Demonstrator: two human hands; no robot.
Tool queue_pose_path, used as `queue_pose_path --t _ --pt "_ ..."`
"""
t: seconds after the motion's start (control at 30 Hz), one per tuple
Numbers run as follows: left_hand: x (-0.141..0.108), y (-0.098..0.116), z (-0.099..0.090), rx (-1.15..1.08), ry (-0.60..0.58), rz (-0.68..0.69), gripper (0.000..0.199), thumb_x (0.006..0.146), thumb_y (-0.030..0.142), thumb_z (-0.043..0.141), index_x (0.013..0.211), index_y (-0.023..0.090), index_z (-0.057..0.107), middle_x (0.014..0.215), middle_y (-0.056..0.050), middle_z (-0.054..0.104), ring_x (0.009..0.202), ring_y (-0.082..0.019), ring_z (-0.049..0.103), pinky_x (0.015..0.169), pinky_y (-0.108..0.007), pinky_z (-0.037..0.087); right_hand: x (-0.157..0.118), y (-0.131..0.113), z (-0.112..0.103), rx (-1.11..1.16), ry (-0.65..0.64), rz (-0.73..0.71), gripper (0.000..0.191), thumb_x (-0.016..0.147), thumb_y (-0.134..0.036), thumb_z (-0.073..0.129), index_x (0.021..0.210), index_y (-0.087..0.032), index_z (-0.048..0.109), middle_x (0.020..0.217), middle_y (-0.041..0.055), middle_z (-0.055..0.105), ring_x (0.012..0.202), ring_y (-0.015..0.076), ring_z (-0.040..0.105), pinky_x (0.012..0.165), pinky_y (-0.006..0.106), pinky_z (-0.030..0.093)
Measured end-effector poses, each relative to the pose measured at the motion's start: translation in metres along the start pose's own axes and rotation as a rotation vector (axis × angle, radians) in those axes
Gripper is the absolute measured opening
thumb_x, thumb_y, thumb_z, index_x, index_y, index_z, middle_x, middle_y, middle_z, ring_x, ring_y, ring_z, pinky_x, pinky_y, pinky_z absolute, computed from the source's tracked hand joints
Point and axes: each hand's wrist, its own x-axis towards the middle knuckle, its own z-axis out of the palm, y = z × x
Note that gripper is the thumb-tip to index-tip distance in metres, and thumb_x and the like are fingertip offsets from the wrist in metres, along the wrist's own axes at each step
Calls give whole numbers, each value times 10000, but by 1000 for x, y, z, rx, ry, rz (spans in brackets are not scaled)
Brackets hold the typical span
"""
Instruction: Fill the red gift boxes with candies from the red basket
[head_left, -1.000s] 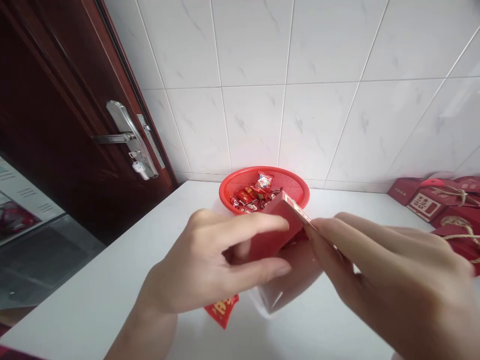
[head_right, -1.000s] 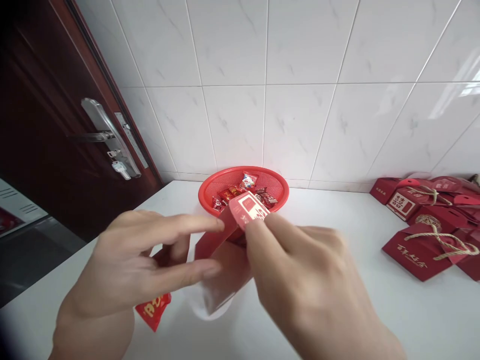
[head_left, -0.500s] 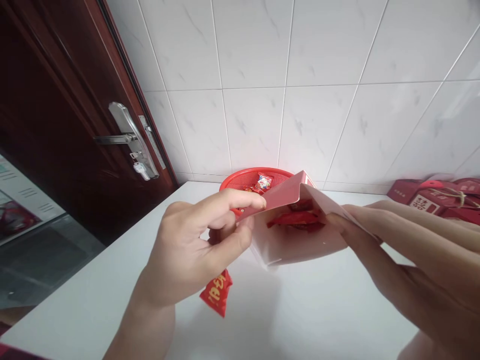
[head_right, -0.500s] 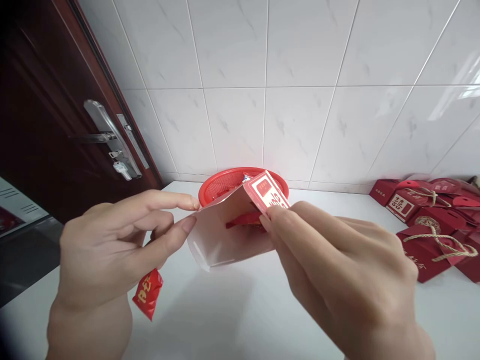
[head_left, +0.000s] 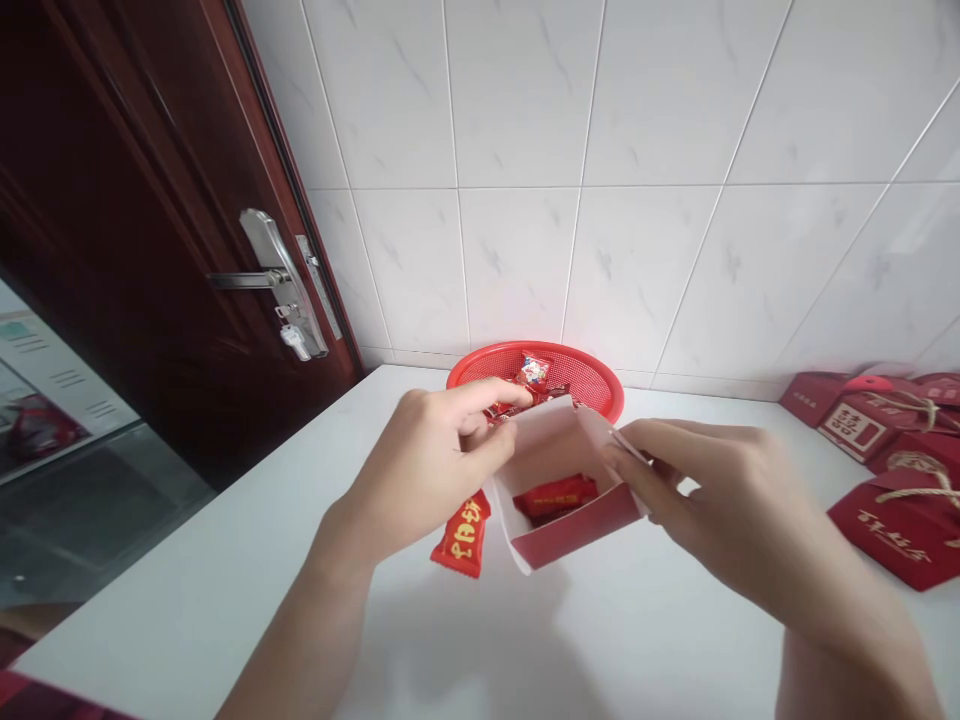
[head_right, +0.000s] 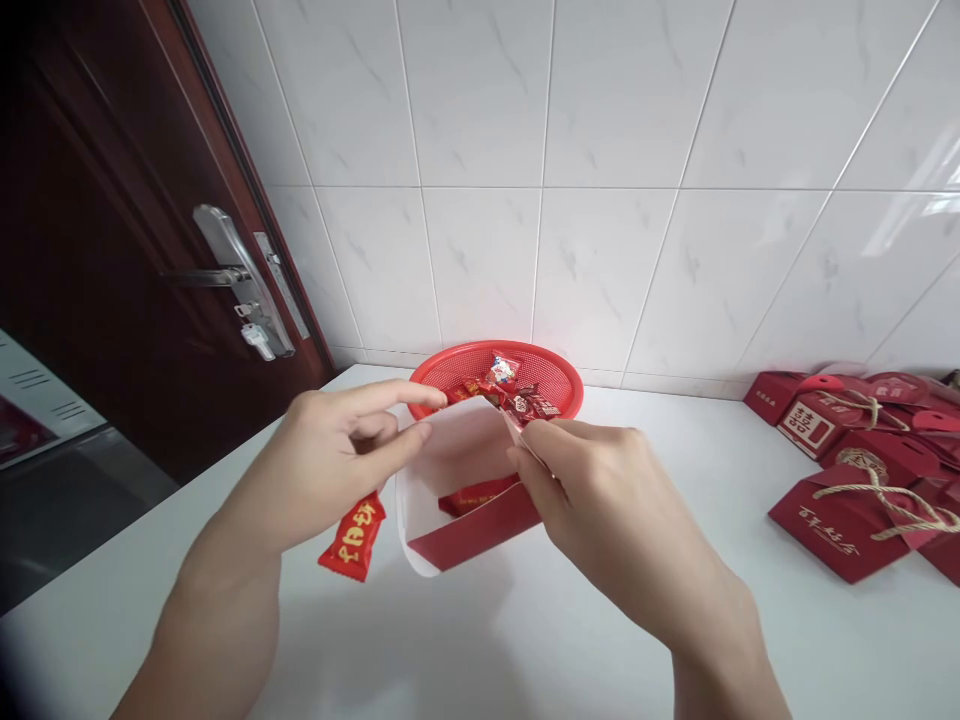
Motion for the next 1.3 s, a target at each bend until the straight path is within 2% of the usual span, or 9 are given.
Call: queue_pose_path --t 0.1,0.3,0.37,0.47,0.67,0.8,0.93,1.07,1.3 --pt "2 0 7 64 -29 -5 145 910 198 617 979 225 742 447 114 324 380 -68 277 372 -202 265 7 1 10 170 -232 158 419 1009 -241 470 596 -215 400 469 -58 452 398 84 392 379 216 269" --pt "7 -2 30 221 424 295 121 957 162 597 960 195 714 499 93 479 432 -63 385 461 -211 335 10 -6 28 303 -401 157 403 977 -191 461 597 -208 329 520 -60 430 448 77 340 408 215 228" --pt "10 -5 36 288 443 420 153 963 133 572 932 205 704 499 91 498 427 -63 407 449 -222 314 11 -8 31 334 -404 153 388 968 -160 446 599 -209 336 518 -61 439 441 75 350 414 218 229" --pt "13 -11 41 346 320 512 191 958 95 540 908 200 691 520 82 555 442 -71 463 452 -232 326 12 -7 32 374 -427 171 382 974 -175 445 600 -211 376 500 -60 463 423 78 393 410 223 234" --pt "13 -14 29 194 50 390 161 970 149 567 1028 202 707 794 16 741 681 -111 658 616 -229 489 14 2 22 391 -416 248 429 985 -308 484 575 -219 393 467 -50 487 387 93 436 382 224 278" --pt "12 -9 14 2 -10 353 156 960 192 604 1078 195 707 918 -33 714 828 -144 672 775 -276 555 15 13 8 488 -355 339 439 989 -426 505 609 -208 487 512 -27 568 430 124 583 425 231 392" --pt "12 -7 2 -65 -85 317 148 968 170 589 991 199 732 1008 -51 692 954 -158 658 888 -294 537 19 27 2 566 -419 406 410 935 -436 582 606 -203 511 496 -32 556 420 148 623 412 239 366" --pt "14 -11 -2 -32 -353 208 232 1011 250 525 977 224 753 1113 -53 673 967 -164 646 794 -271 530 25 40 9 727 -494 431 435 899 -478 636 603 -204 472 547 -37 539 449 157 643 447 258 414" --pt "19 -26 3 208 -700 8 346 969 343 500 686 201 640 733 -11 561 658 -154 543 591 -263 412 32 57 40 802 -643 412 439 878 -513 647 655 -208 424 566 -68 494 480 159 670 475 260 417"
